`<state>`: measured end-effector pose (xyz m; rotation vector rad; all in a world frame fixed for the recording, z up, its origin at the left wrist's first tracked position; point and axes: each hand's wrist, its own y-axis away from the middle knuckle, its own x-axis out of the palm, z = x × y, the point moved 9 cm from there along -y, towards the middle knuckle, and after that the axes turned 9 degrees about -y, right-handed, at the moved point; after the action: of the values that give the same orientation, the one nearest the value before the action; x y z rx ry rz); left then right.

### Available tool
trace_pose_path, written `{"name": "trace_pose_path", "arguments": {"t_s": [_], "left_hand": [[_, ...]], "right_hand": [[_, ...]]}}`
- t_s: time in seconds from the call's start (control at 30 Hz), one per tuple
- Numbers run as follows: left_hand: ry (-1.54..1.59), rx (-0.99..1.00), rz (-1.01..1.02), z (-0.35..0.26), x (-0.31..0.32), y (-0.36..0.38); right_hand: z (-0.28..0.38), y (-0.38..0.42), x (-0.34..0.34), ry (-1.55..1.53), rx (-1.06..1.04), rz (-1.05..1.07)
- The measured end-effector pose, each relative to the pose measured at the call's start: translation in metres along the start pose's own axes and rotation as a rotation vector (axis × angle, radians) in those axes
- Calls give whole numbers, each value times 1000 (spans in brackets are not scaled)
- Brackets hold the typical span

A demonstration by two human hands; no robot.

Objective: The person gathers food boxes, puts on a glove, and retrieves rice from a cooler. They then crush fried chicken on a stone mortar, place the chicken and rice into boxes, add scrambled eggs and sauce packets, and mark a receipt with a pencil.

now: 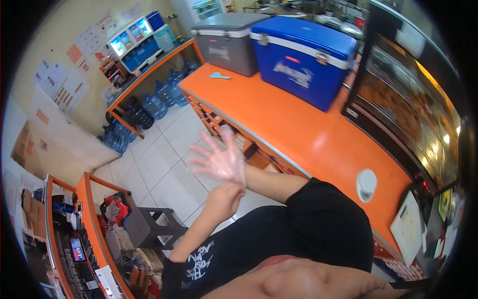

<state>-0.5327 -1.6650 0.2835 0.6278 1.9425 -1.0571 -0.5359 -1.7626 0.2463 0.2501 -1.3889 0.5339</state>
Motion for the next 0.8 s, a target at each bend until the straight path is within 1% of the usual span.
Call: {"name": "trace_pose_path", "arguments": {"t_s": [0.03, 0.07, 0.1, 0.13, 0.17, 0.2, 0.23, 0.27, 0.3, 0.33, 0.37, 0.4, 0.47, 0.5, 0.53, 0.57, 0.6, 0.67, 0.7, 0.73, 0.77, 0.8], "left_hand": [[-6, 45, 43, 20, -2, -15], [-4, 32, 37, 46, -5, -31], [27, 105, 99, 64, 1, -48], [58, 185, 162, 80, 9, -65], [64, 186, 164, 101, 12, -85], [75, 244, 168, 116, 17, -105], [86, 304, 174, 134, 23, -122], [89, 314, 185, 157, 31, -139], [184, 379, 277, 178, 45, -153], [275, 445, 363, 196, 57, -168], [176, 468, 422, 218, 68, -183], [161, 484, 401, 245, 71, -201], [184, 395, 488, 312, 89, -246], [114, 372, 557, 348, 100, -270], [123, 355, 587, 380, 105, -285], [90, 357, 476, 407, 88, -319], [57, 362, 354, 432, 68, -356], [47, 389, 219, 474, 19, -431], [23, 393, 101, 498, -5, -470], [6, 396, -17, 522, -26, -510], [-17, 313, -46, 550, -36, -554], [-111, 266, -27, 574, -45, -600]], "right_hand": [[17, -24, 6, -5, -28, 53], [33, -45, 11, -12, -62, 100], [44, -65, 15, -10, -52, 88], [52, -85, 20, -971, 34, 63], [65, -105, 22, -1936, 116, 34], [89, -126, 13, -1938, 110, 45], [121, -140, 18, -2404, 378, 155], [166, -149, 16, -2842, 699, 286], [220, -157, 6, -3231, 1091, 440], [278, -162, -10, -3539, 1584, 615], [325, -175, -10, -3417, 1510, 652], [368, -192, 0, -3289, 1446, 661], [429, -218, 22, -2922, 1206, 898], [456, -236, 22, -2803, 1209, 863], [479, -251, 16, -2701, 1195, 851], [503, -272, 13, -2743, 1146, 834], [526, -292, 5, -2674, 1035, 826], [554, -317, -5, -2640, 842, 899], [559, -321, -6, -2630, 825, 907], [552, -324, -5, -2579, 821, 786], [549, -325, -4, -2531, 801, 678], [554, -325, 6, -2446, 766, 656]]}}
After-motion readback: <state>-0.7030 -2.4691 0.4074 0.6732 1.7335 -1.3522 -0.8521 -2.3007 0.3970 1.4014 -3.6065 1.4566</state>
